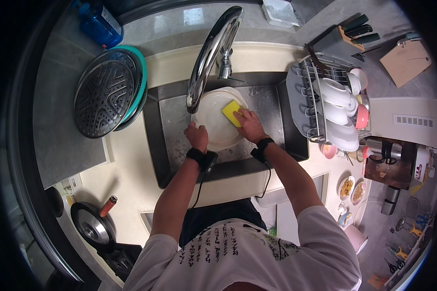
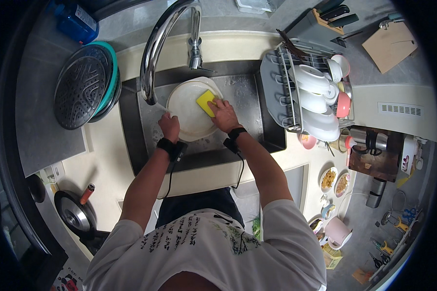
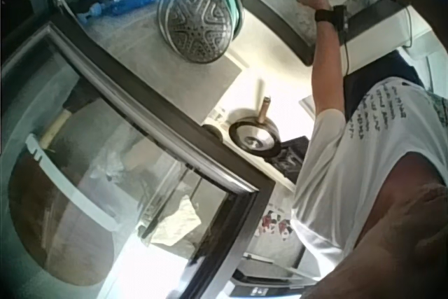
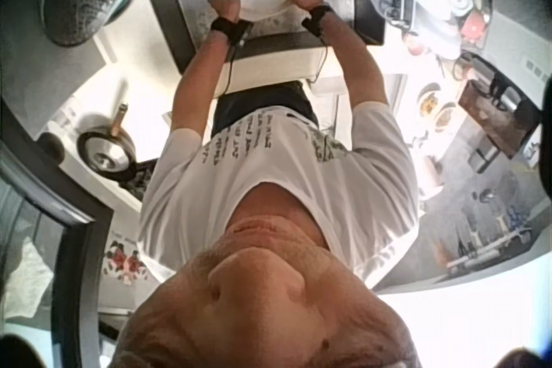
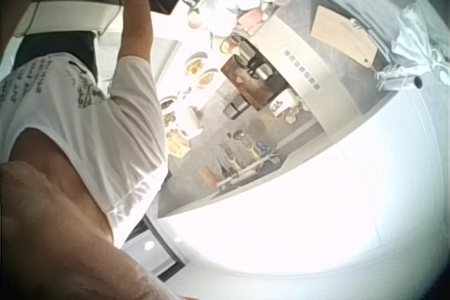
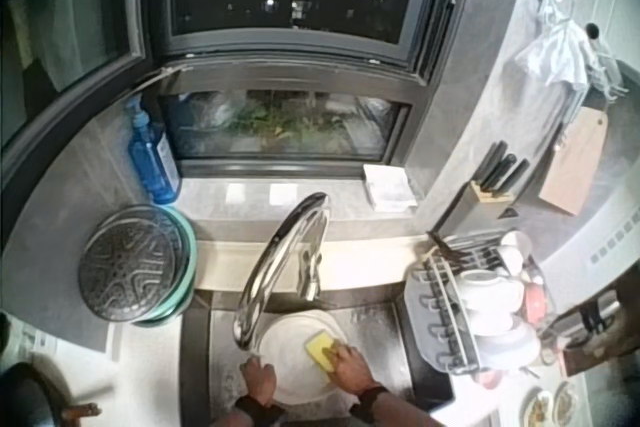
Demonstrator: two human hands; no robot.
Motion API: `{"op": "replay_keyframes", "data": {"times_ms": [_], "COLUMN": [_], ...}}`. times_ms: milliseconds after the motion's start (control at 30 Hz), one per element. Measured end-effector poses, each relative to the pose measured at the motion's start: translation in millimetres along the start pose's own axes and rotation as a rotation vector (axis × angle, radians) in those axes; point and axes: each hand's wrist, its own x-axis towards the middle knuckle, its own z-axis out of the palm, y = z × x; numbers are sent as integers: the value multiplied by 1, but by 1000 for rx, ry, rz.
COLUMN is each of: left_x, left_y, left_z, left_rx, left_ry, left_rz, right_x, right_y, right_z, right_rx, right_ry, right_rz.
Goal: The person mops the floor with a pink-handled mop, then moves to the kitchen sink to wash chopsticks and a white bowl using a sponge and running water.
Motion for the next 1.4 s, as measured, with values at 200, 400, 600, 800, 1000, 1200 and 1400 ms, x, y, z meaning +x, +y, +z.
{"op": "replay_keyframes", "data": {"times_ms": [200, 400, 600, 800, 1000, 1200, 1400], "left_x": [10, 12, 25, 24, 3, 25, 49], "left_y": [3, -12, -14, -9, -2, -4, -5], "left_z": [-9, -2, -8, 10, 27, -11, -23], "left_rx": [10, -115, -194, -201, -205, 14, 91], "left_ry": [15, 31, -7, -269, -34, 18, -224], "left_rz": [44, 88, 37, -122, 40, 236, 118], "right_x": [1, 1, 1, 1, 3, 16, 28], "right_y": [-1, -3, -3, -5, -13, -18, -16], "right_z": [-2, -5, -7, -8, 0, 18, 33], "right_rx": [-3, 40, 61, 117, 101, 138, 206], "right_ry": [12, 18, -8, -3, 0, 8, -22], "right_rz": [-9, -7, 9, -8, 63, 86, 66]}}
